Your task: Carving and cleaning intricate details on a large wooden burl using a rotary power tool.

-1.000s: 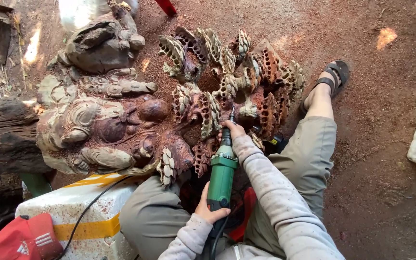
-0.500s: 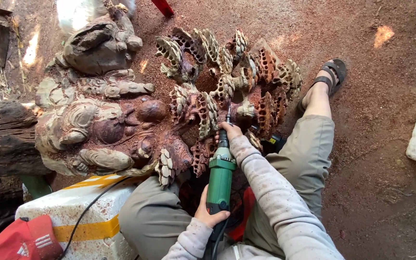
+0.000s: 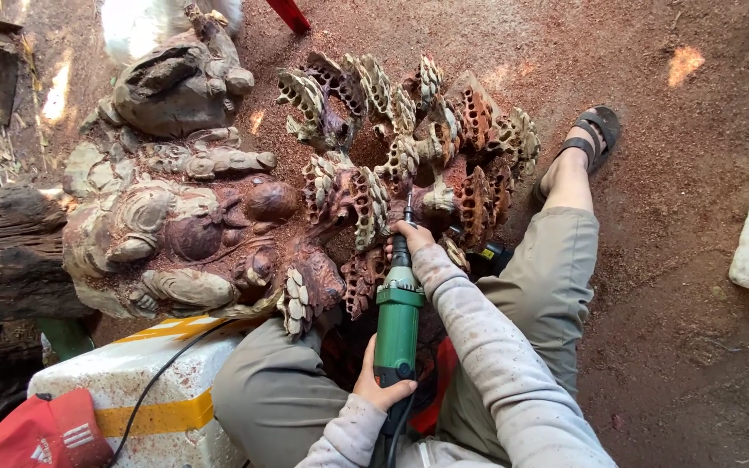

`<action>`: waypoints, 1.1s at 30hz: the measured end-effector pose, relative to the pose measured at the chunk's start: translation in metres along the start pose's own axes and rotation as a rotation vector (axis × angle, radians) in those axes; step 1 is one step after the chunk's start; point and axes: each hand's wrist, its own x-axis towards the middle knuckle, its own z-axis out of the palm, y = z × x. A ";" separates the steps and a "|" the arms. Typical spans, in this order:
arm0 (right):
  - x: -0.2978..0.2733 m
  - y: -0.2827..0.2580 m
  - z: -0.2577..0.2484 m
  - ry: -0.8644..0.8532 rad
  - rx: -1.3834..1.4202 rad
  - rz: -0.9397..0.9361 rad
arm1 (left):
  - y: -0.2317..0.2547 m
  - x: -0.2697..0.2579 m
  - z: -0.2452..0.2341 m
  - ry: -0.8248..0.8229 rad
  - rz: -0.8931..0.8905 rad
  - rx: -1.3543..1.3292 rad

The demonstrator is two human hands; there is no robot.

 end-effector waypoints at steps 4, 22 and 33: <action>-0.008 -0.003 0.005 0.007 0.003 0.004 | -0.003 -0.002 0.001 0.006 0.032 -0.004; 0.000 -0.001 -0.002 -0.006 -0.024 0.012 | 0.003 0.000 0.004 0.004 0.012 -0.034; -0.014 -0.008 0.003 0.024 -0.087 0.010 | 0.010 -0.004 0.019 0.018 0.004 -0.111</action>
